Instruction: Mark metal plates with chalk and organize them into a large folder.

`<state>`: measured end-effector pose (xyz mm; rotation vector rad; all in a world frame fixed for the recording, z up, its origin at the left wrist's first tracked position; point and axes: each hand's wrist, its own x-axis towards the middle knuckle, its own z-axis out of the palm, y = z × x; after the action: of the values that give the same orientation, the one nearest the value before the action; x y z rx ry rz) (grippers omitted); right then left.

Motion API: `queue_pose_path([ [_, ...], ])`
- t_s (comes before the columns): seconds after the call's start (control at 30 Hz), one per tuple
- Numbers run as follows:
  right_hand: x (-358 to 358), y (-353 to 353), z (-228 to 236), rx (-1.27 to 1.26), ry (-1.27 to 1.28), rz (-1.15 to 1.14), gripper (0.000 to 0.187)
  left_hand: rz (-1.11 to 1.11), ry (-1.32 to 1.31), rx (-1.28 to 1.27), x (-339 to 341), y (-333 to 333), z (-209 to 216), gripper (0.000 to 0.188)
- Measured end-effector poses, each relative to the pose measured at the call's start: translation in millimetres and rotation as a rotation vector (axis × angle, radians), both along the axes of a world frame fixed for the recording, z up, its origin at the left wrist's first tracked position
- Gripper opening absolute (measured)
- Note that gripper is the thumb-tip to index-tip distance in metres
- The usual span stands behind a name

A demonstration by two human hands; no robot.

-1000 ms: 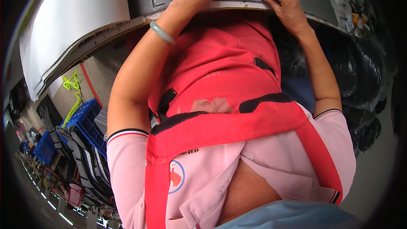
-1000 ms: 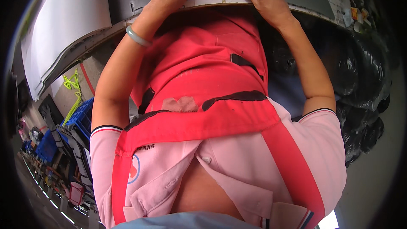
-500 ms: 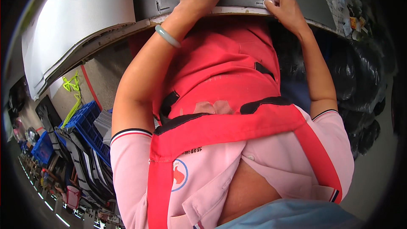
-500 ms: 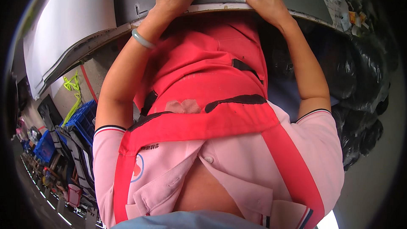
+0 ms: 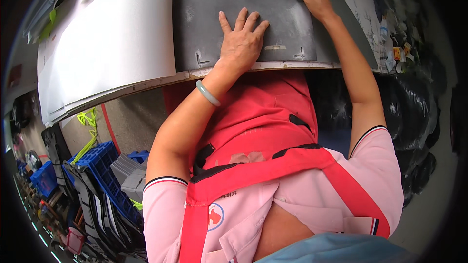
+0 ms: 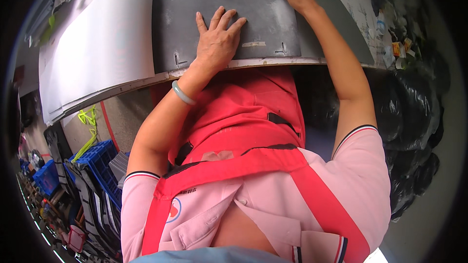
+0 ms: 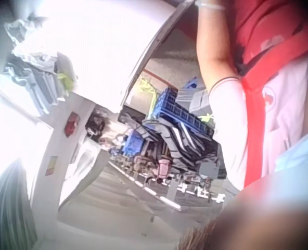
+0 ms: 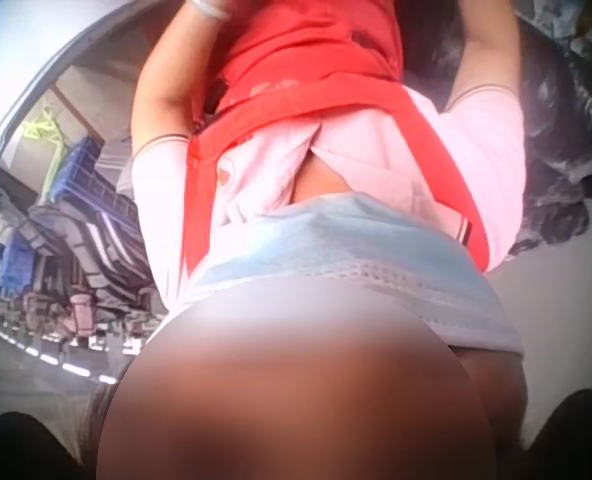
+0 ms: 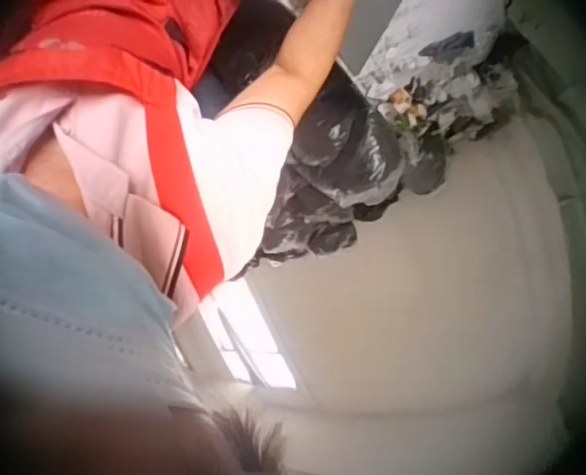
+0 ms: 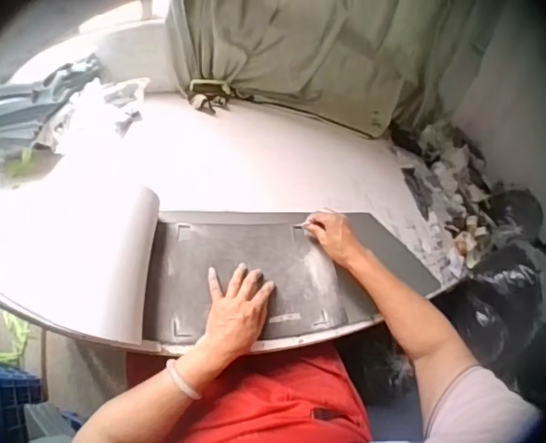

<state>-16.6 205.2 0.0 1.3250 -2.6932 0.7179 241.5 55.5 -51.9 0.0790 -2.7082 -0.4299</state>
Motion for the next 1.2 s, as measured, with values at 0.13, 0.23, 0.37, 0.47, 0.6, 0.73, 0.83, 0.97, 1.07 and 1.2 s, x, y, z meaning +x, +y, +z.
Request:
queue_pose_path([
  [0.13, -11, -15, -10, 0.034, 0.065, 0.089, 0.023, 0.008, 0.011, 0.015, -1, -2, 0, 0.038],
  [0.23, -21, -19, -20, 0.046, 0.179, 0.116, 0.023, 0.010, 0.018, 0.019, -2, -2, 0, 0.037],
  [0.37, -31, -18, -27, 0.010, 0.280, 0.205, 0.015, 0.012, 0.028, 0.020, -2, -2, 0, 0.036],
  [0.47, -33, -13, -14, 0.236, 0.208, 0.077, 0.025, 0.011, 0.040, 0.032, -2, 1, -1, 0.036],
  [0.6, 3, -30, 1, 0.034, -0.327, -0.245, 0.021, 0.028, 0.035, 0.034, 1, -3, -5, 0.035],
  [0.73, 4, -27, -8, -0.033, -0.207, -0.272, 0.011, 0.018, 0.050, 0.032, -2, -1, -3, 0.034],
  [0.83, -14, -27, 1, 0.233, -0.208, -0.235, 0.011, 0.017, 0.062, 0.028, -4, 0, -3, 0.035],
  [0.97, -4, -43, 18, 0.004, -0.436, -0.212, 0.016, 0.029, 0.062, 0.019, -2, -1, -7, 0.037],
  [1.07, 17, -76, 23, -0.123, -0.403, -0.170, 0.017, 0.030, 0.061, 0.002, -2, -1, -8, 0.036],
  [1.2, 62, -134, 13, -0.440, -0.362, 0.493, 0.022, 0.009, 0.054, 0.035, -3, 0, -9, 0.037],
])
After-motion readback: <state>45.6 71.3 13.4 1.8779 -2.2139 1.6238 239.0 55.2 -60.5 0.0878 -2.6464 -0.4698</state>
